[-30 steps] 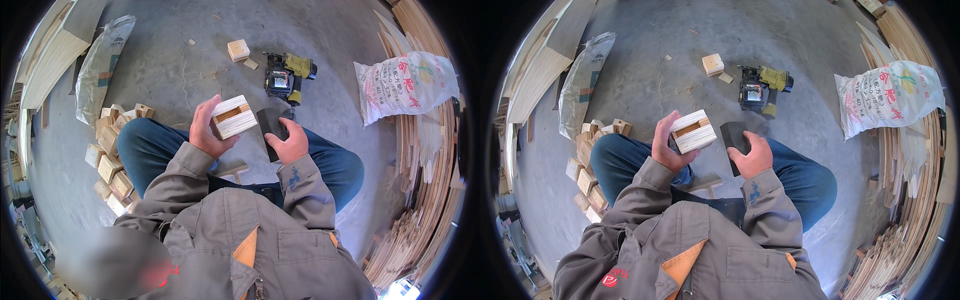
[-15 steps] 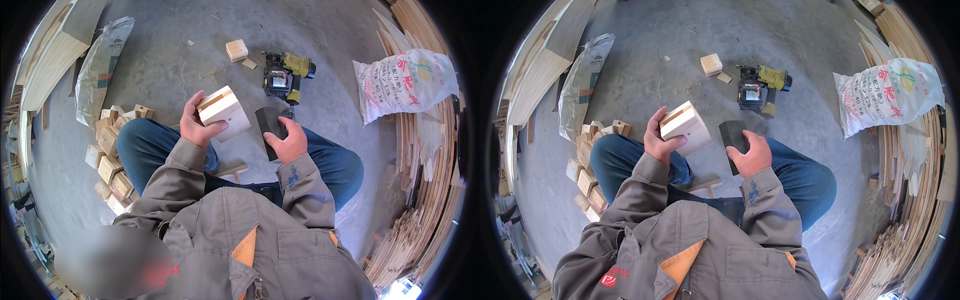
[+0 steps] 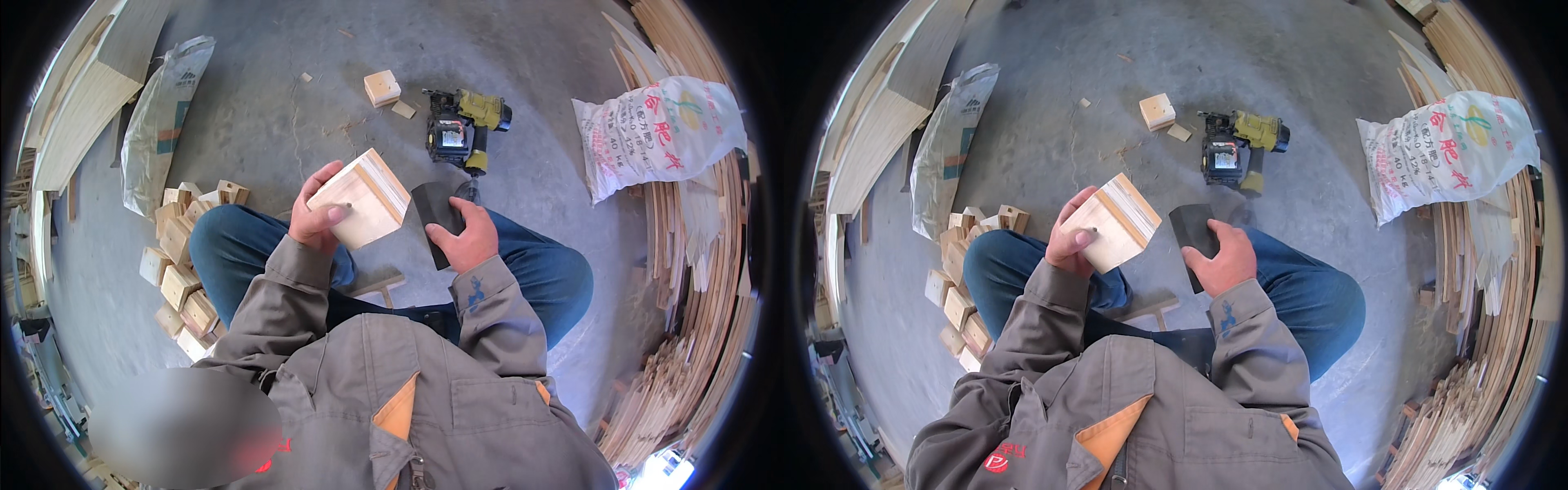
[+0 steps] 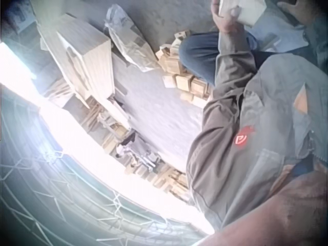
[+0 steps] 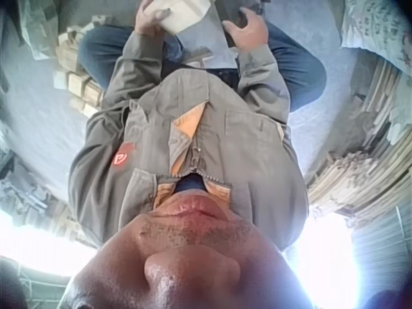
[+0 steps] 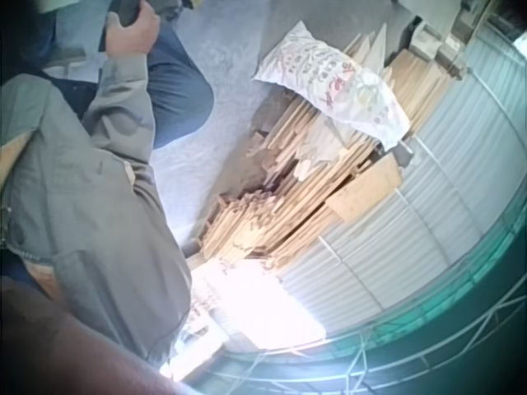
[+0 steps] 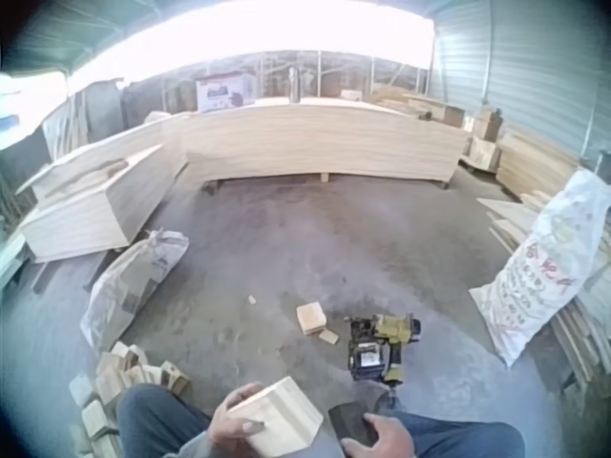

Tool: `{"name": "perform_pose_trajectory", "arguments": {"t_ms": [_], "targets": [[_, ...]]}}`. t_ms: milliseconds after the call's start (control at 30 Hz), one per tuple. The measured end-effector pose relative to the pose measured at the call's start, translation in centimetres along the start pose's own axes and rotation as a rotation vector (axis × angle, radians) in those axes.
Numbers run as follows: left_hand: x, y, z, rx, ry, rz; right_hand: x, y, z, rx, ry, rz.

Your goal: The person sits on a small stool and sands small rectangular wooden blocks using a sanding block. They repeatedly pick up blocks, sand their edges and faces, and place them into a pile on the floor.

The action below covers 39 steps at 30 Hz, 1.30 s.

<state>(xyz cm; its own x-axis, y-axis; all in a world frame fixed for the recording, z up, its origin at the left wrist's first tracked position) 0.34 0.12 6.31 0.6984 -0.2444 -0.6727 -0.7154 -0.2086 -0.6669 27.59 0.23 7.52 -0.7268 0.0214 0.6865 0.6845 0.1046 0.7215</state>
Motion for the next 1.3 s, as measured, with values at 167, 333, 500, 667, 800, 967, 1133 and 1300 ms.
{"name": "perform_pose_trajectory", "arguments": {"t_ms": [167, 333, 500, 667, 800, 967, 1133, 1300], "targets": [[-0.1, 0.6, 0.1, 0.21, 0.082, -0.105, 0.3, 0.2, 0.0, 0.016, -0.021, 0.014], [-1.0, -0.1, -0.4, 0.299, 0.189, -0.256, 0.0, 0.0, -0.1, -0.015, 0.029, 0.023], [-0.9, 0.5, -0.8, 0.504, 0.253, -0.358, 0.2, 0.2, -0.1, -0.015, 0.042, 0.028], [-0.2, 1.0, -0.7, 0.583, 0.283, -0.381, 0.1, 0.4, -0.3, -0.02, 0.056, 0.022], [-0.4, 0.3, -0.7, 0.665, 0.339, -0.462, -0.1, 0.3, -0.3, -0.029, 0.082, 0.018], [-0.9, 0.4, -1.2, 0.542, 0.385, -0.481, 0.0, 0.3, -0.4, -0.014, 0.095, 0.016], [-0.8, 0.8, -0.4, 0.511, 0.343, -0.614, 0.3, 0.4, -0.5, 0.008, 0.076, 0.001], [-0.8, 1.4, 0.2, 0.353, 0.259, -0.703, 0.4, 0.4, -0.5, 0.021, 0.059, -0.005]]}}
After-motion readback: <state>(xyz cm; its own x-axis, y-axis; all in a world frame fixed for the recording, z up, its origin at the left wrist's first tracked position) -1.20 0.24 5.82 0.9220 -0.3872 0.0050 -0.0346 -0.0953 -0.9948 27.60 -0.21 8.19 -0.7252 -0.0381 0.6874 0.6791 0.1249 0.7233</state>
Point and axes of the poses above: each hand's wrist, its own z-axis towards the middle knuckle, its own y-axis out of the back of the hand, x = y × z, the point moved 2 cm from there along z, towards the middle knuckle, and after that the axes turned 2 degrees about y, right-handed, at the moved point
